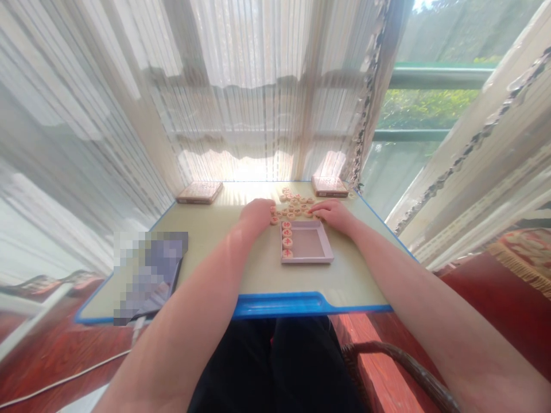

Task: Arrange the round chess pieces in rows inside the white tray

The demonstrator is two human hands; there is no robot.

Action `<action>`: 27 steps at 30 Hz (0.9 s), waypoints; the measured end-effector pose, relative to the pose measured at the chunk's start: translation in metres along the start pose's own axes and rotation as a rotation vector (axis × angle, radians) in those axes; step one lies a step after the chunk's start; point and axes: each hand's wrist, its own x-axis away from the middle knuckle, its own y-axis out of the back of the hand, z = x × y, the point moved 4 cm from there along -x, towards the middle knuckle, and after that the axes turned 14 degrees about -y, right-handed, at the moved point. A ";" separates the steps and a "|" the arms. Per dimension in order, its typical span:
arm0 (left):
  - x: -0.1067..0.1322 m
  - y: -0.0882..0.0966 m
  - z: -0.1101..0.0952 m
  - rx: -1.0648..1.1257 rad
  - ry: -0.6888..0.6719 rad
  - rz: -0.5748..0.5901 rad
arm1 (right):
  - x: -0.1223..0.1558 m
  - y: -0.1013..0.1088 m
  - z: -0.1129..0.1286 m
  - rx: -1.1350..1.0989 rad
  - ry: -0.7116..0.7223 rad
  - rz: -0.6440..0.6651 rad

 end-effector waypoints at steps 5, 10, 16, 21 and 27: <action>0.000 -0.001 0.000 0.005 -0.003 -0.006 | -0.002 0.004 -0.005 0.058 -0.029 -0.030; 0.004 0.011 0.007 -0.026 0.155 -0.104 | -0.003 0.009 -0.012 0.132 -0.089 -0.180; 0.007 0.014 0.011 0.080 0.272 0.024 | -0.002 0.007 -0.009 0.133 -0.085 -0.093; 0.005 0.009 0.024 0.186 0.240 -0.176 | -0.002 0.009 -0.009 0.119 -0.131 -0.092; -0.001 0.000 0.024 0.249 0.149 -0.204 | -0.005 0.004 -0.011 0.132 -0.055 -0.152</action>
